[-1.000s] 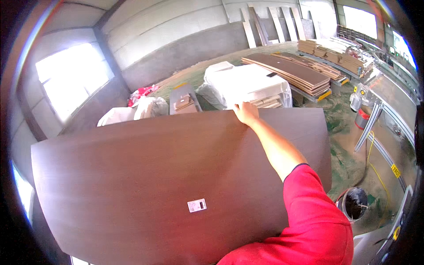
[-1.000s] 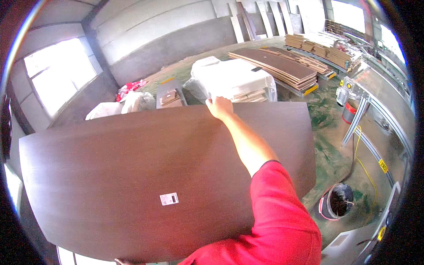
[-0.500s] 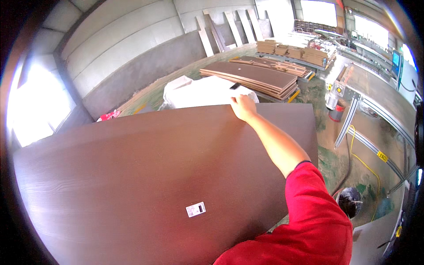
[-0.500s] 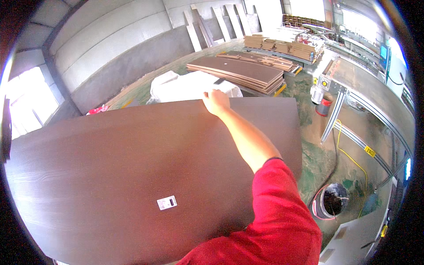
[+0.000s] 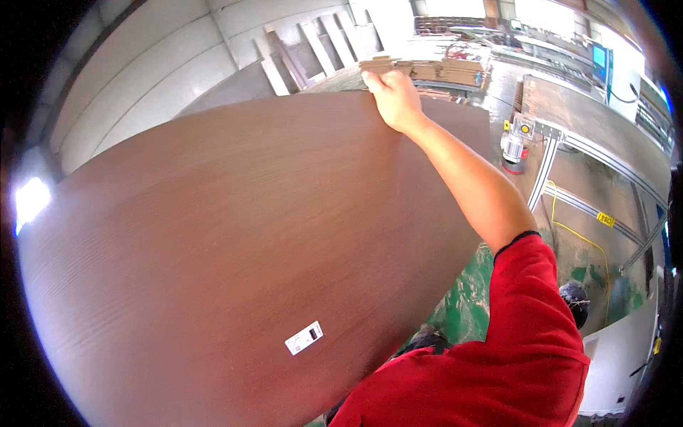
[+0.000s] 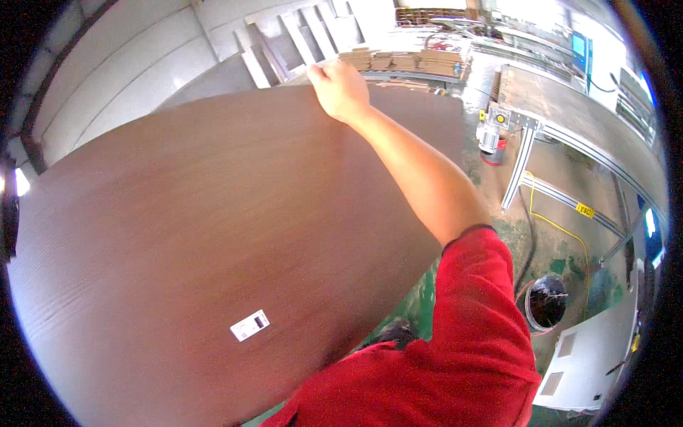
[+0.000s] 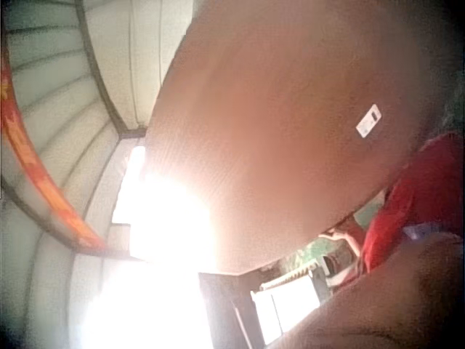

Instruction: The person removes cut wood panels from a CNC machine table, inspects them, and stacks them on a nearby rack. They also wipe sawdust from the machine surface and handle several large and small panels by hand.

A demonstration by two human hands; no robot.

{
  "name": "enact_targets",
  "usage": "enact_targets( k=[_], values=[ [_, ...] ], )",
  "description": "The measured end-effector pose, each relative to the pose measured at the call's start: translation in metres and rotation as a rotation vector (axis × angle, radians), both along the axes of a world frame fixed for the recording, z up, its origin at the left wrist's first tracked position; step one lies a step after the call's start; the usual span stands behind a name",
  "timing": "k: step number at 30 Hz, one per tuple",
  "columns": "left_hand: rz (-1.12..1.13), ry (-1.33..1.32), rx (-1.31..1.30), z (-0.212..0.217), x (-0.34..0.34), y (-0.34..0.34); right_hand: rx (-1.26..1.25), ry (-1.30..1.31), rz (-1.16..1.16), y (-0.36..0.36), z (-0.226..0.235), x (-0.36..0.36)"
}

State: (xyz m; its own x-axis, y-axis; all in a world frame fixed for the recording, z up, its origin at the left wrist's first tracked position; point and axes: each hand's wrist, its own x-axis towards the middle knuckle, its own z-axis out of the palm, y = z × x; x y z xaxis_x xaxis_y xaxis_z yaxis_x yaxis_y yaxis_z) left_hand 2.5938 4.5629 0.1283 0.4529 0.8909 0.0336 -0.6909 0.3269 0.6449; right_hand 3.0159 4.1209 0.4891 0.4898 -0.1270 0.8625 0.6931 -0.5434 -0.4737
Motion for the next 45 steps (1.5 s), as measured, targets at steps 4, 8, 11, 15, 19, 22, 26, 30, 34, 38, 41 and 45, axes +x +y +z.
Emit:
enact_targets(
  k=[4,8,11,15,19,22,26,30,34,38,41,45],
  values=[
    [0.019,-0.026,0.034,-0.014,0.013,0.004,0.087,-0.054,0.062,-0.013,0.013,-0.023],
    [0.051,-0.067,0.051,-0.023,0.009,0.000,0.094,-0.303,0.091,-0.028,0.024,-0.036],
    [0.056,-0.085,0.064,-0.028,0.010,-0.002,0.122,-0.376,0.100,-0.032,0.044,-0.062],
    [0.051,-0.120,0.068,-0.040,0.018,-0.004,0.109,-0.358,0.067,-0.032,0.041,-0.082],
    [0.058,-0.136,0.086,-0.050,0.020,-0.004,0.116,-0.427,0.035,-0.025,0.029,-0.092],
    [0.067,-0.151,0.091,-0.059,0.022,-0.003,0.102,-0.501,0.040,-0.020,0.026,-0.092],
    [0.088,-0.178,0.077,-0.047,0.059,-0.020,0.121,-0.502,0.049,-0.039,0.057,-0.066],
    [0.126,-0.161,0.064,-0.037,0.063,-0.020,0.101,-0.419,0.080,-0.049,0.054,-0.060],
    [0.148,-0.178,0.071,-0.043,0.057,-0.025,0.140,-0.414,0.077,-0.050,0.056,-0.048],
    [0.196,-0.208,0.062,-0.052,0.046,-0.022,0.083,-0.428,0.094,-0.044,0.047,-0.037],
    [0.240,-0.308,0.037,-0.058,0.022,-0.017,-0.074,-0.514,-0.190,-0.053,0.054,-0.029],
    [0.315,-0.456,-0.002,-0.041,-0.048,-0.030,0.115,-0.608,0.076,-0.052,0.050,-0.048]
  ],
)
